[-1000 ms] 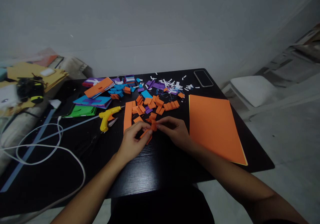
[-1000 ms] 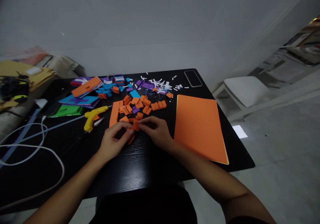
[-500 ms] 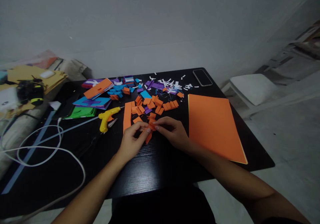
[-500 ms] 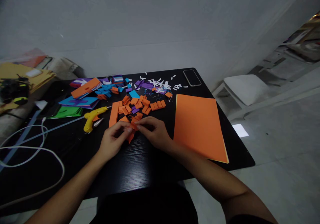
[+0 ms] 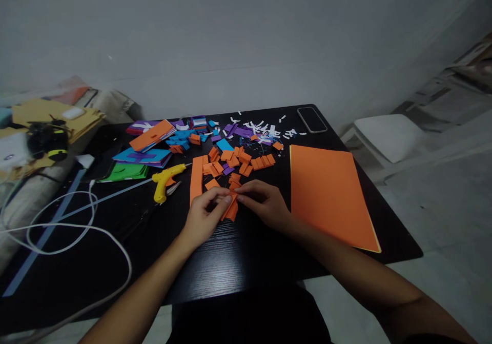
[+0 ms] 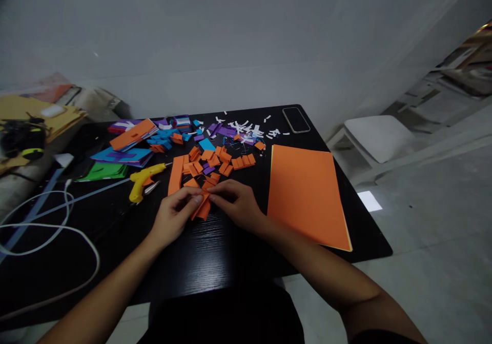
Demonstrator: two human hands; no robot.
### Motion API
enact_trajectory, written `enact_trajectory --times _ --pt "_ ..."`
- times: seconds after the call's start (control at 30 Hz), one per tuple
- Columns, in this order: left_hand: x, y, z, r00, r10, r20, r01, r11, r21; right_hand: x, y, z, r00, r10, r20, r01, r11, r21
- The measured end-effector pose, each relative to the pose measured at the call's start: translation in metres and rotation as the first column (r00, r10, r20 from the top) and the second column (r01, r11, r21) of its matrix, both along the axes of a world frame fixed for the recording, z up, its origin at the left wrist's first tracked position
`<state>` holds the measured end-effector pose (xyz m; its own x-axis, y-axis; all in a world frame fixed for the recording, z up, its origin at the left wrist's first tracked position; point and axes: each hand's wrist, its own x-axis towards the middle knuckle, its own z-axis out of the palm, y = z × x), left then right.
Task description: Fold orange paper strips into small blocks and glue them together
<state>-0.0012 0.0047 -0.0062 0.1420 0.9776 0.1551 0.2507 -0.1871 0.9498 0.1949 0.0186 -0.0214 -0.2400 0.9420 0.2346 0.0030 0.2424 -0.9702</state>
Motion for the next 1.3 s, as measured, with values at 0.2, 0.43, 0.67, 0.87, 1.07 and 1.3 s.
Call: enact_trajectory --times 0.2,0.43,0.67,0.87,1.07,1.3 --pt "0.0 -0.001 0.0 0.997 -0.057 0.058 0.057 0.998 0.01 0.001 0.0 0.001 1.0 -0.012 -0.001 0.012 1.0 -0.016" --pt "0.001 -0.004 -0.007 0.996 -0.092 -0.014 0.092 0.991 0.096 0.001 0.001 0.001 0.998 -0.045 0.032 0.046 0.998 -0.036" --pt "-0.002 -0.002 -0.006 0.989 -0.014 -0.146 0.037 0.987 0.154 0.001 0.0 0.0 0.999 -0.03 0.024 0.031 0.999 -0.033" --pt "-0.004 -0.001 -0.001 0.99 -0.008 -0.143 0.022 0.995 0.098 0.001 0.0 0.002 0.994 -0.027 0.103 0.016 0.994 0.112" --pt "-0.007 0.006 -0.002 0.993 0.032 -0.114 -0.036 0.999 -0.03 0.003 0.0 0.001 0.954 0.04 0.296 -0.136 0.94 0.312" --pt "-0.008 0.008 -0.002 0.994 0.038 -0.105 -0.045 0.997 -0.067 0.004 0.001 -0.003 0.936 0.069 0.346 -0.208 0.9 0.383"
